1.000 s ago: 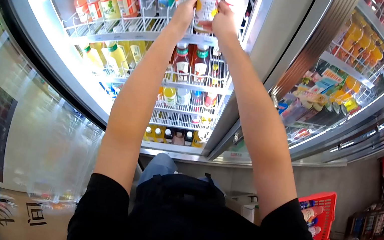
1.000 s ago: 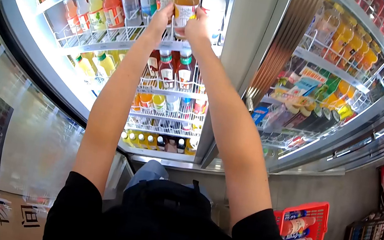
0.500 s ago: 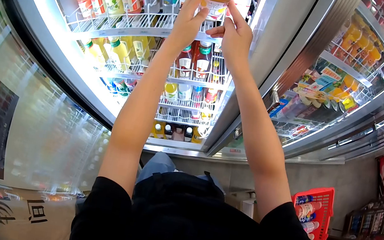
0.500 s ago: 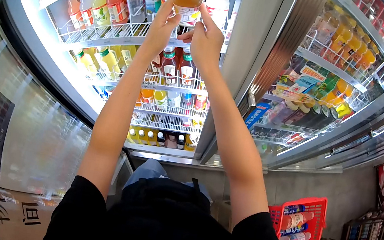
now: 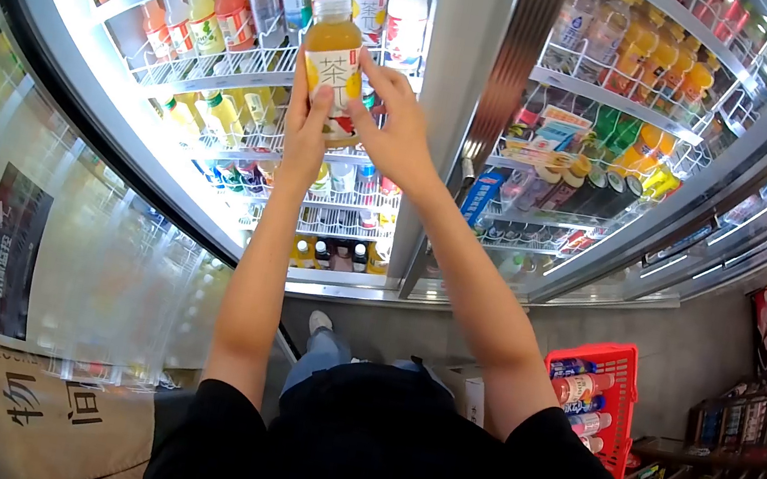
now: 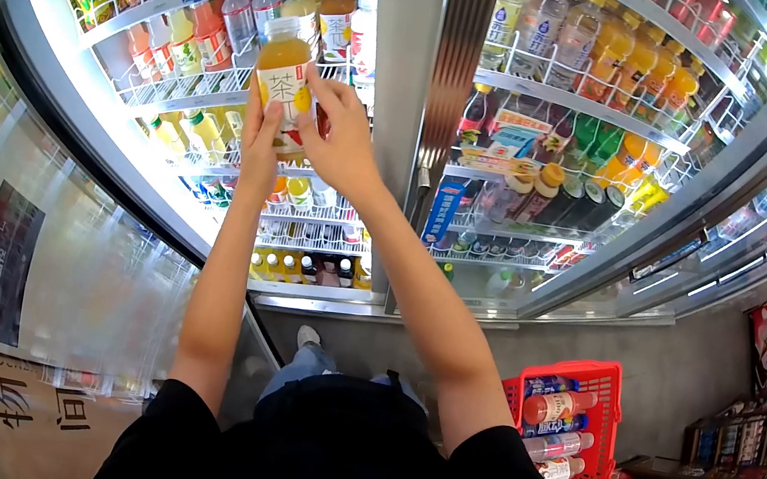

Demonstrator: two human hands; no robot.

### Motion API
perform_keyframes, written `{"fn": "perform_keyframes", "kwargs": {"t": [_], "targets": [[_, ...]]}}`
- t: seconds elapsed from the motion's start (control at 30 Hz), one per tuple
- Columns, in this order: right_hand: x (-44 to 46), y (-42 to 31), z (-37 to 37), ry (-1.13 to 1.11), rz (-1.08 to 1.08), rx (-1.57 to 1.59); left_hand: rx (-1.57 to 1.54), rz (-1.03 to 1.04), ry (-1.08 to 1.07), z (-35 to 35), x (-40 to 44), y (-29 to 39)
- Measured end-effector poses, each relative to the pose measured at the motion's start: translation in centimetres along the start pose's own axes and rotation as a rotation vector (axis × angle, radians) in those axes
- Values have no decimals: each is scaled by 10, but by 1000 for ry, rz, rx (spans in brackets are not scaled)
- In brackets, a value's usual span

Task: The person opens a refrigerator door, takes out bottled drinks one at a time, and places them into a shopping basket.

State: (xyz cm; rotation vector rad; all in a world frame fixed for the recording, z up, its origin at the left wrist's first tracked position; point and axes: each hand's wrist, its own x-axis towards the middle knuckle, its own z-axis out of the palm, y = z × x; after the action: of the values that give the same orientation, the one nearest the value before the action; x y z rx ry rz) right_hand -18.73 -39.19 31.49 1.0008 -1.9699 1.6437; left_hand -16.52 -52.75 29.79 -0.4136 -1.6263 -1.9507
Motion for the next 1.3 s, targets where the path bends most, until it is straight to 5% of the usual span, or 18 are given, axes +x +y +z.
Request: {"fn": "perform_keyframes", "kwargs": {"t": [0.13, 0.47, 1.3], "targets": [[-24, -16, -13, -5, -65, -24, -99, -48, 98, 24, -27, 20], [-104, -39, -59, -39, 361, 377, -280, -226, 15, 69, -94, 46], [-418, -167, -180, 554, 760, 96, -359, -733, -545, 210, -353, 40]]}}
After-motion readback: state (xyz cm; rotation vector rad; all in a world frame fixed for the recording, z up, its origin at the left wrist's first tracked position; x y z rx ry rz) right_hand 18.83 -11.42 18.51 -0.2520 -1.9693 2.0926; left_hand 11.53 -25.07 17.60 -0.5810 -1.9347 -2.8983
